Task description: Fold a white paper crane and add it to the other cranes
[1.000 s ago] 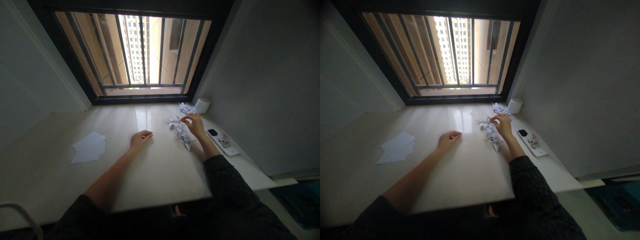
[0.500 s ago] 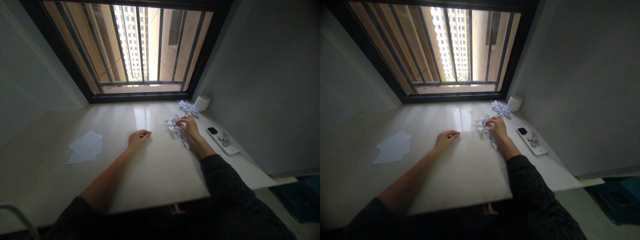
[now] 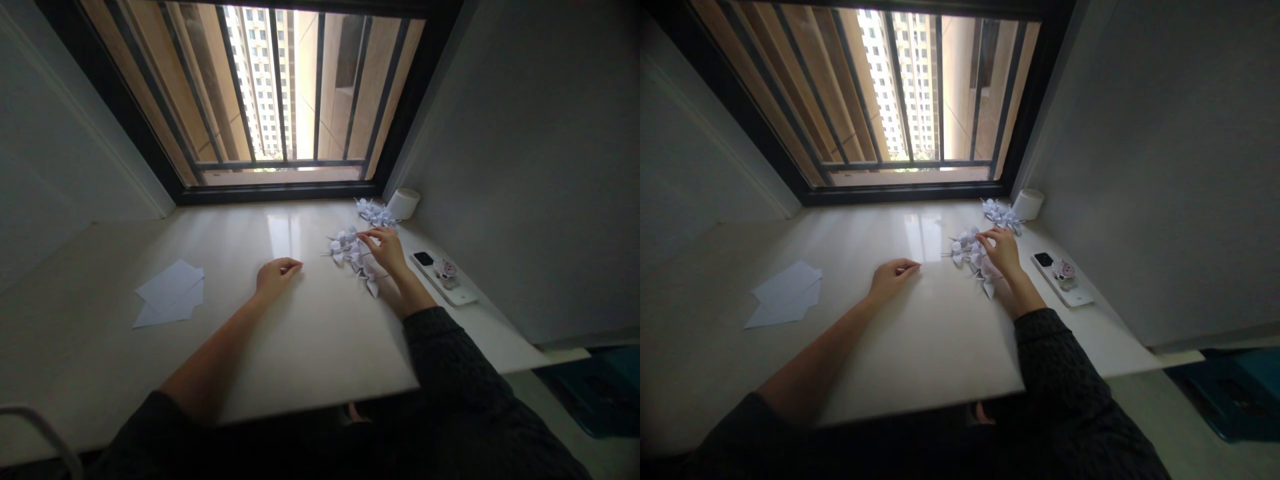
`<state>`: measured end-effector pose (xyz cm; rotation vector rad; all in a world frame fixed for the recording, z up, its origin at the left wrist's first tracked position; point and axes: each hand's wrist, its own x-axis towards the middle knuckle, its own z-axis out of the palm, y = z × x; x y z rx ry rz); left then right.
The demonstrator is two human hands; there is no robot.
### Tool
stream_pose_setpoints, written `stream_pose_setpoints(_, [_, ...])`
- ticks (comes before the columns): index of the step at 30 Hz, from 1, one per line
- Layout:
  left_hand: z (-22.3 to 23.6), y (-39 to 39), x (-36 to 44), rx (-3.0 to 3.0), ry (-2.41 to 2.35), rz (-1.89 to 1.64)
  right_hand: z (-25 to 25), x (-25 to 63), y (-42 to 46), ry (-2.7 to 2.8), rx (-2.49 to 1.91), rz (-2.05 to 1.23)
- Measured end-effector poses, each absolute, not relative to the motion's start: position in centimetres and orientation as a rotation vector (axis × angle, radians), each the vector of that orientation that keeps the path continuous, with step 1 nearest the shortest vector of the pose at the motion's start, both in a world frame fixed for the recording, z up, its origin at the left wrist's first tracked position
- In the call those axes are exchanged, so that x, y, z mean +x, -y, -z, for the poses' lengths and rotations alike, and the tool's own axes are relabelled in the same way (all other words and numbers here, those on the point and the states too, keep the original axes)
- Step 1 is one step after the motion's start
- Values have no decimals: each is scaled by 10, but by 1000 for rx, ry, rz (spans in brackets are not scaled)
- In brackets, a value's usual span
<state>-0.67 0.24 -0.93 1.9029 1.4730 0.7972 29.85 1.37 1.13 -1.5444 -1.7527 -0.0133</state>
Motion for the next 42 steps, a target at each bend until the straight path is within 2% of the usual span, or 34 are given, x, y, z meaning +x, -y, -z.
stream_pose_setpoints(6, [9,-3,-7,1896,-1490,-769,-33,342,46,1503,-1722,28])
stream_pose_setpoints(10, [10,-4,-7,1920,-1473,-801,-3,378,103,1467,-1866,36])
stream_pose_setpoints(15, [10,-5,-8,1919,-1459,-788,39,397,142,1454,-2086,233])
stream_pose_setpoints(20, [9,-5,-9,1907,-1462,-779,48,392,135,1472,-2273,175])
stream_pose_setpoints(26, [9,-6,-9,1918,-1452,-767,47,403,109,1533,-2303,43])
stream_pose_setpoints(31, [9,-6,-9,1932,-1454,-767,43,404,101,1506,-2217,231])
stream_pose_setpoints(42, [11,-7,-9,1952,-1439,-799,23,392,107,1216,-2075,369])
